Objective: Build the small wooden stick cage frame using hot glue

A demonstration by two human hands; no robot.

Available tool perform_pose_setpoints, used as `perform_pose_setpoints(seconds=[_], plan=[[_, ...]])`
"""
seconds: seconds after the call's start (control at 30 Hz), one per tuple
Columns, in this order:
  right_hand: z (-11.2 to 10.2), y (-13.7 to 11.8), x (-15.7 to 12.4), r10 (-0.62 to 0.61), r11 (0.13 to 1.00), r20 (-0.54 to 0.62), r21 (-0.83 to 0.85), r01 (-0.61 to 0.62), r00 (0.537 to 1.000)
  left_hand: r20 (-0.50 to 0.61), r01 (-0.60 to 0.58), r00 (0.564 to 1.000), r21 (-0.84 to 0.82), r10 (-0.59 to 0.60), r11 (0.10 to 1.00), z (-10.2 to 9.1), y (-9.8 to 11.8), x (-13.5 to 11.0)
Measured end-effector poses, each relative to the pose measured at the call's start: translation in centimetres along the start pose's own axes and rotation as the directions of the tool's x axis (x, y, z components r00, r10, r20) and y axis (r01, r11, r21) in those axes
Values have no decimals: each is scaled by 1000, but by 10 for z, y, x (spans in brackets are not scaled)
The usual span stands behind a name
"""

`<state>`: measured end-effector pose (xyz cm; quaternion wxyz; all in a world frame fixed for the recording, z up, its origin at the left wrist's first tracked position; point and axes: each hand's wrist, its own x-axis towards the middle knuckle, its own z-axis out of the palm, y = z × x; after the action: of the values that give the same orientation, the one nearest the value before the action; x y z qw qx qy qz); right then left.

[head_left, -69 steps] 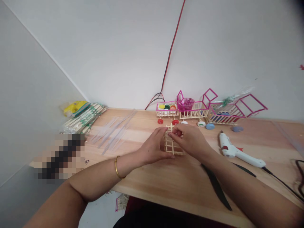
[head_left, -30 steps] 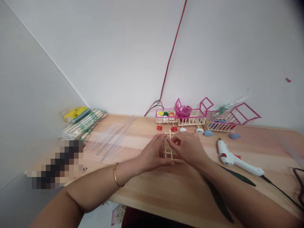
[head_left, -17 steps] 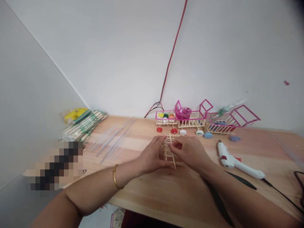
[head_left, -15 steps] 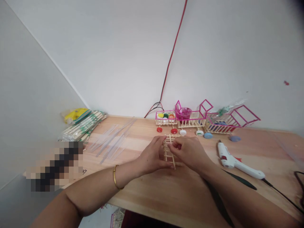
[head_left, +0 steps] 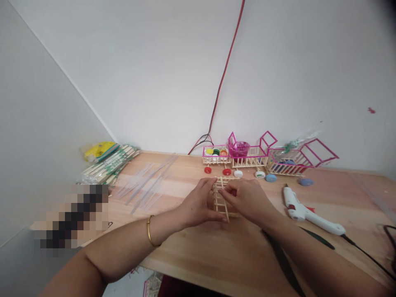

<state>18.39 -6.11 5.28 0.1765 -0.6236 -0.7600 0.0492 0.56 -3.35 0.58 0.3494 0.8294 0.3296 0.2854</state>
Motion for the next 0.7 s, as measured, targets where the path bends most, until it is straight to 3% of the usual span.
perform_pose_setpoints(seconds=[0.13,0.23,0.4,0.7], plan=[[0,0,0,19,1000,0,14,-19,1000,-91,-12,996,-7,11,1000,-9,3,6],[1,-1,0,7,1000,-24,16,-7,1000,-165,-75,983,43,82,996,-20,6,16],[2,-1,-1,0,1000,-38,14,1,999,-115,-179,970,265,215,947,-26,5,35],[4,1,-1,-13,1000,-40,13,14,999,-128,-196,962,297,243,935,-14,-4,53]])
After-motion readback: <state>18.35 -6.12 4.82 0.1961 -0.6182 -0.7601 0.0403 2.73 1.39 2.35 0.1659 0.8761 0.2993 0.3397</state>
